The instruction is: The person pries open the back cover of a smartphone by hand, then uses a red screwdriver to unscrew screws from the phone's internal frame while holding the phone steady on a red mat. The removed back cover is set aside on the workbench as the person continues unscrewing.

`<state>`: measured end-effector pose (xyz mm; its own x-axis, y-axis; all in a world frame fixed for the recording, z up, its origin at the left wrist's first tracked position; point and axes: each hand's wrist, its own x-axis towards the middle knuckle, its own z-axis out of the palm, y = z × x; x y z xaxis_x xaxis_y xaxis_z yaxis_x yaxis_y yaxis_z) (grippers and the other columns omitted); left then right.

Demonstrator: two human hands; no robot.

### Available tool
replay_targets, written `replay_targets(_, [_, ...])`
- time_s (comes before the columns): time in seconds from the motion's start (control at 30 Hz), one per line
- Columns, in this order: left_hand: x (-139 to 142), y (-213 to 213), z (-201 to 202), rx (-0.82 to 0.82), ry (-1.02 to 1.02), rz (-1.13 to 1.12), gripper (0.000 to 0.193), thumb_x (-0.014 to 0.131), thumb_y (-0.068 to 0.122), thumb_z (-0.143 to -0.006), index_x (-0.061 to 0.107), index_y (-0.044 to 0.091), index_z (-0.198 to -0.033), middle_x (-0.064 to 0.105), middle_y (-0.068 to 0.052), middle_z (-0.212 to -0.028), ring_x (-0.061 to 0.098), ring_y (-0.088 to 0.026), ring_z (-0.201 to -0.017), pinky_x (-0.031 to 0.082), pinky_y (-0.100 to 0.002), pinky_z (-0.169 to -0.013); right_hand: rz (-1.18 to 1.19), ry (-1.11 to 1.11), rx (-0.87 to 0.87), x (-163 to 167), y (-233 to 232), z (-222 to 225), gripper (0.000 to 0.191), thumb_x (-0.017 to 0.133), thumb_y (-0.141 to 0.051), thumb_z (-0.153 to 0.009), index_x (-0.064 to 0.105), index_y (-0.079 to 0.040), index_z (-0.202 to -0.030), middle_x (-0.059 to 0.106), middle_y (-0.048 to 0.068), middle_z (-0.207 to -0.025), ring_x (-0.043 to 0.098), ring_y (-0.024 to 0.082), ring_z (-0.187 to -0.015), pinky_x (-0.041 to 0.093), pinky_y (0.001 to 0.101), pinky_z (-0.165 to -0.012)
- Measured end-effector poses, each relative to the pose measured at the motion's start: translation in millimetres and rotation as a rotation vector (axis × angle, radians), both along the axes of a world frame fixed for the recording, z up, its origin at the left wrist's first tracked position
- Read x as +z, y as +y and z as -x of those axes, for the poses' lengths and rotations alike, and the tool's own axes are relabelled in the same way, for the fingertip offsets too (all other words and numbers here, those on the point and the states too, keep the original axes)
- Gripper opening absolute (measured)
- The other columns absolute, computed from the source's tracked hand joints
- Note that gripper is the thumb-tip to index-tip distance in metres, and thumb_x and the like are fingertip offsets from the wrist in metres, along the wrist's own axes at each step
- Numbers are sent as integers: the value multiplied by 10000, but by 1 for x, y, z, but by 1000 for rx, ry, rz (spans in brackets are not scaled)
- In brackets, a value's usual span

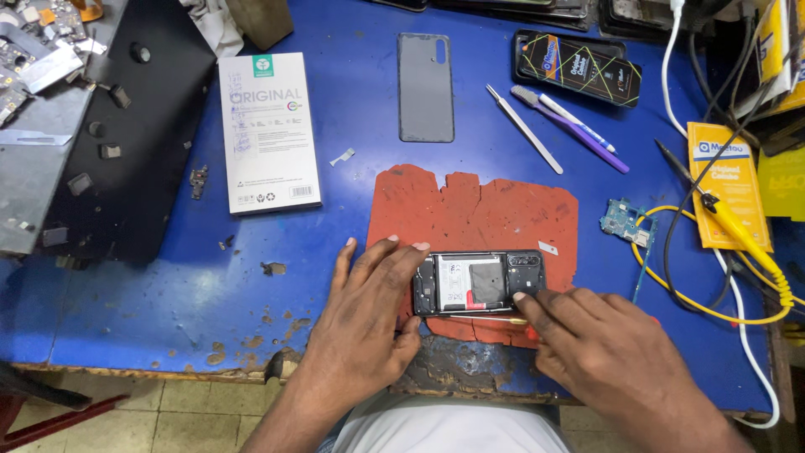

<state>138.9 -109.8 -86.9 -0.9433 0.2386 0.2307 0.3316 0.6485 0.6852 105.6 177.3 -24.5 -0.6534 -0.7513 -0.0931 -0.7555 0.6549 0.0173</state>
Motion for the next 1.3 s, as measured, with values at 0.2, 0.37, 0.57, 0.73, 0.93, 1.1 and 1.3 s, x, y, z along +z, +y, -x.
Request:
replay_targets(0.2, [-1,-4,1,-1,-3,3,834,696,58,-736,344,77,-1492,522,-136,-1446,401,-362,-1435,125,-645,-1220,17,4,-22,-6,22,4,641,746,-370,-753,663,-73,-1315,657,27,-1115,610,199,-964,492,361,-790])
replay_targets(0.37, [-1,-4,1,-5,-10,-2,840,677,38,-726,346,71,-1497,517,-139,-1448,400,-361,-1434,125,-645,-1219,22,47,-8,-6,8,0,630,740,-351,-721,668,-66,-1278,667,50,-1100,626,210,-949,505,363,-768])
replay_targets(0.57, [2,-5,0,-3,-24,-2,839,684,46,-732,344,67,-1499,518,-139,-1452,411,-363,-1421,125,-647,-1219,23,16,-27,1,-24,-4,597,752,-265,-704,687,-33,-1250,677,69,-1014,640,237,-894,529,389,-714])
replay_targets(0.73, [3,-6,-1,-4,-21,-1,842,699,57,-732,351,63,-1498,512,-146,-1448,416,-374,-1399,127,-648,-1215,77,-73,-91,2,-36,-15,611,765,-258,-695,693,9,-1240,683,82,-1006,646,234,-853,533,388,-672])
replay_targets(0.93, [3,-5,-2,1,-10,30,819,719,86,-756,357,56,-1490,505,-147,-1439,427,-374,-1373,136,-649,-1217,67,-44,-276,-15,-44,-40,627,795,-220,-639,718,-32,-1232,701,62,-992,676,233,-841,569,390,-579])
replay_targets(1.1, [4,-3,-2,4,2,51,842,766,137,-759,349,44,-1485,502,-164,-1431,433,-389,-1342,138,-647,-1208,91,-103,-384,-29,-42,-58,663,797,-294,-686,684,-50,-1291,682,41,-1041,698,189,-935,588,364,-605])
replay_targets(1.3, [9,2,-4,25,52,25,875,803,176,-725,371,50,-1475,566,-146,-1393,499,-364,-1252,198,-623,-1201,154,-180,-449,-26,-47,-67,710,804,-261,-664,643,-24,-1314,661,90,-1059,701,248,-973,601,379,-567])
